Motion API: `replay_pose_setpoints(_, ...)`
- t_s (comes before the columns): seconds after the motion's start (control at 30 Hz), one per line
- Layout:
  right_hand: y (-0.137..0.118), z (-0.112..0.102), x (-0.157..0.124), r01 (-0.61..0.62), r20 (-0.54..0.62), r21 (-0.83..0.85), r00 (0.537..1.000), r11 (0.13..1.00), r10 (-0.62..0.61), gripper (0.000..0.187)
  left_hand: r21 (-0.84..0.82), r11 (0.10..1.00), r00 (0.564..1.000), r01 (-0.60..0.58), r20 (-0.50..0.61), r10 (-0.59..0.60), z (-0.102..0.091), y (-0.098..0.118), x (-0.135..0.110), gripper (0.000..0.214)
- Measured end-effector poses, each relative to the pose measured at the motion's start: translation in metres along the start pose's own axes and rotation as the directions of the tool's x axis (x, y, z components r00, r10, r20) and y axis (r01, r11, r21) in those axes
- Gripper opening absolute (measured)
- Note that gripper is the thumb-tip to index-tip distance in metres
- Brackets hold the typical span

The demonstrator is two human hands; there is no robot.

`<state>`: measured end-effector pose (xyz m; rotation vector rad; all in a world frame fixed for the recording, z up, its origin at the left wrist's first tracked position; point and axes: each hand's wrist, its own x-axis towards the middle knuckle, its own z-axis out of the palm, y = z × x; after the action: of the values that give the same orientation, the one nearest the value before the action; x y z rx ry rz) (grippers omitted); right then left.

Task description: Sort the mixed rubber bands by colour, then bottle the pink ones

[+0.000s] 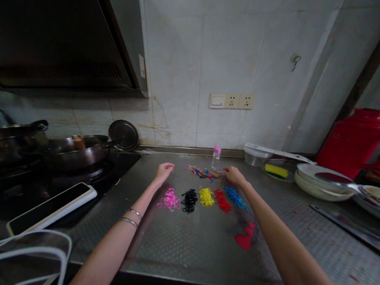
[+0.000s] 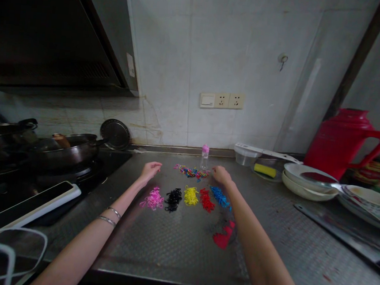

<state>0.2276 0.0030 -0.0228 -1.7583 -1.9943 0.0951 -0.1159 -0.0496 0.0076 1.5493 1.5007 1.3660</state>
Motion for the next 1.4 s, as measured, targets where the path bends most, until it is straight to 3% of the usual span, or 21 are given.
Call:
replay_pose_setpoints(0.37, -0.015, 0.004, -0.005, 0.013, 0.047, -0.142, 0.999, 0.99, -0.007, 0.03, 0.036, 0.999, 1.0, -0.013, -0.004, 0.013, 0.002, -0.003, 0.001, 0.022)
replay_pose_setpoints(0.7, -0.017, -0.004, -0.018, -0.03, -0.072, -0.115, 0.997, 0.993, 0.022, 0.031, 0.045, 0.998, 0.999, -0.039, -0.004, 0.04, 0.003, -0.014, 0.007, 0.023)
replay_pose_setpoints(0.9, -0.025, -0.018, -0.029, 0.111, -0.034, -0.055, 0.993, 0.992, -0.113, 0.027, 0.027, 1.0, 1.0, -0.013, -0.024, 0.014, -0.001, -0.008, 0.005, 0.024)
replay_pose_setpoints(1.1, -0.073, -0.034, -0.049, 0.322, -0.015, 0.03, 0.947, 0.946, -0.322, 0.026, 0.024, 1.0, 1.0, -0.002, -0.019, 0.003, -0.002, -0.006, 0.004, 0.023)
replay_pose_setpoints(1.4, -0.178, -0.03, -0.081, 0.633, 0.024, 0.019, 0.774, 0.774, -0.633, 0.022, 0.03, 0.998, 0.998, -0.053, 0.016, 0.052, -0.003, -0.011, 0.008, 0.023)
